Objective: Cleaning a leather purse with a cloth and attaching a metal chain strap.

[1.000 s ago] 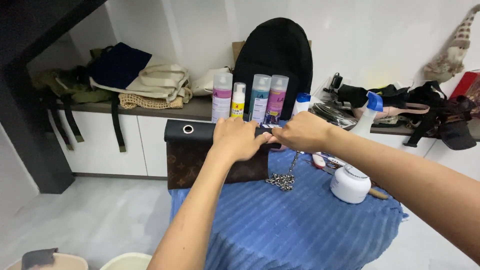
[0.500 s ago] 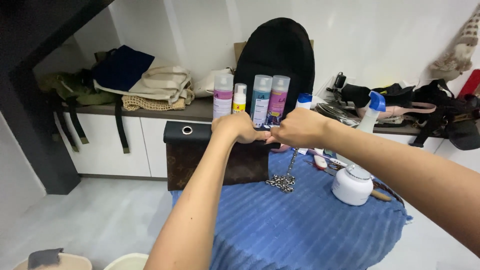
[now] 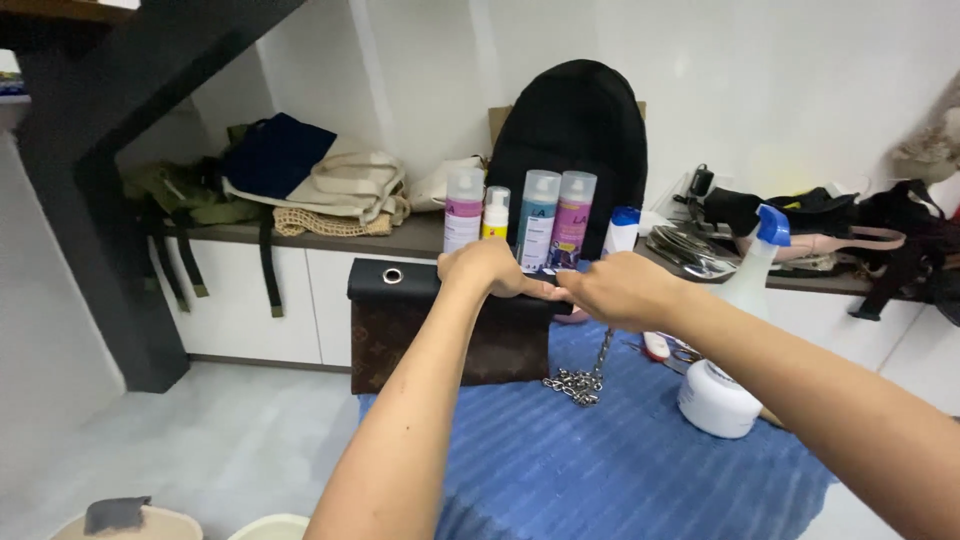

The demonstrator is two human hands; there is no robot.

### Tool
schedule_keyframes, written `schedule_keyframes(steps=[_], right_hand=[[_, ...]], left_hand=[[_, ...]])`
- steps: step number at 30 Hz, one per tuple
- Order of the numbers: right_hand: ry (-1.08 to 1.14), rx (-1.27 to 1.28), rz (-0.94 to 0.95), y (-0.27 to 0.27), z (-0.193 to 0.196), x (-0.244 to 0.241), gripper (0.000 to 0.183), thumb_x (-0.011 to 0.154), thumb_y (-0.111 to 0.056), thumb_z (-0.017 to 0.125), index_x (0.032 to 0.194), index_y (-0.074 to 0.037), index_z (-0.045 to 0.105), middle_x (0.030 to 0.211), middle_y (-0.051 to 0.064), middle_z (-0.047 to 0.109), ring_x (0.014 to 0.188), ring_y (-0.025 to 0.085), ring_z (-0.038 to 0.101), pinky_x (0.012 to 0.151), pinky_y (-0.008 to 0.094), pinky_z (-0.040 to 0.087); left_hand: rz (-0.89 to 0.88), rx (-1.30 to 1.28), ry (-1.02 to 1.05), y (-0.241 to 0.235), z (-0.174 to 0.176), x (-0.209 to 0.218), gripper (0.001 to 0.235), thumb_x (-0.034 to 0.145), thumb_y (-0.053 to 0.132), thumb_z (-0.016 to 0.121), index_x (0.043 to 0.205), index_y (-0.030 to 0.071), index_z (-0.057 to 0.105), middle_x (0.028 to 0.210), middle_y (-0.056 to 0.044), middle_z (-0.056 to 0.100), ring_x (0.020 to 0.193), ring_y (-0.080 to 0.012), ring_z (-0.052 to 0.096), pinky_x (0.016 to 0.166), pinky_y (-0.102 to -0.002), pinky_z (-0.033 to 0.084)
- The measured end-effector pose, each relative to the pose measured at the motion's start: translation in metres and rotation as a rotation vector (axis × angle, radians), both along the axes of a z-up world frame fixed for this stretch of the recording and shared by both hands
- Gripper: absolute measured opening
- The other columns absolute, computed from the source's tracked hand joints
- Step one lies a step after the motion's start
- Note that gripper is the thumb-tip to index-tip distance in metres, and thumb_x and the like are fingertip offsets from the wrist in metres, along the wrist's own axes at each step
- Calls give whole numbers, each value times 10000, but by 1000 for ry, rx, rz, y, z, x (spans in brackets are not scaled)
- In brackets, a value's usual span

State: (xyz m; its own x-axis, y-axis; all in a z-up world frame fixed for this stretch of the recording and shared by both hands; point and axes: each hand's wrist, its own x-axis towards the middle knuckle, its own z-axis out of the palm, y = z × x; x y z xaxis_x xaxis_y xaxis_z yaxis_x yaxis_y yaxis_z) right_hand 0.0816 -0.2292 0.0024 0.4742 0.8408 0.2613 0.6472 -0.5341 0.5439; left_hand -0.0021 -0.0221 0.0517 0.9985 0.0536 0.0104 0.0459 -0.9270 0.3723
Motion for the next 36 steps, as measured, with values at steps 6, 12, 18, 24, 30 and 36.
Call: schedule_keyframes(steps=[6,12,18,24,30,36], right_hand=[[533,512,-62,11,-5,-7,440,1081,-460,362,938,-123,607,752,233,709,832,475,702,764,549,547],[742,848,25,10,-19,-3,487,1081,-337,478,658,-104,540,483,33,459,528,195,475,568,339,440],[995,1180,101,20,-29,-24,518,1072,-356,571,613,-118,530,481,-33,365,462,120,365,494,267,350],[1170,1498,297,23,-46,-23,539,1048,-338,628,588,-104,474,494,-17,308,465,150,358,543,276,393],[1197,1686,444,-18,-81,28,550,1092,-314,564,615,-120,369,573,-9,206,528,212,358,578,311,371],[1401,1574,535,-51,-98,52,580,1114,-489,453,717,-74,534,476,-24,208,401,179,310,474,354,332]], left_hand=[[-82,-60,-39,12,-15,15,702,808,702,618,1275,189,725,1307,-93,707,1297,-276,626,1041,-416,510],[-56,-122,-70,18,-32,38,507,931,617,495,1230,301,754,1194,-47,743,1203,-249,681,1002,-373,501],[-52,-111,-92,17,-29,25,514,984,560,415,1287,287,728,1192,-92,739,1211,-291,675,1023,-394,464],[-83,-77,-109,15,-19,-1,548,982,569,387,1294,269,723,1305,-128,703,1319,-328,601,1082,-405,393],[-65,-93,-117,13,-13,-13,574,986,560,385,1328,233,710,1320,-148,693,1323,-332,600,1094,-414,410],[-85,37,-222,19,-28,11,610,1003,553,295,1346,234,685,1316,-155,693,1312,-354,597,1076,-443,421]])
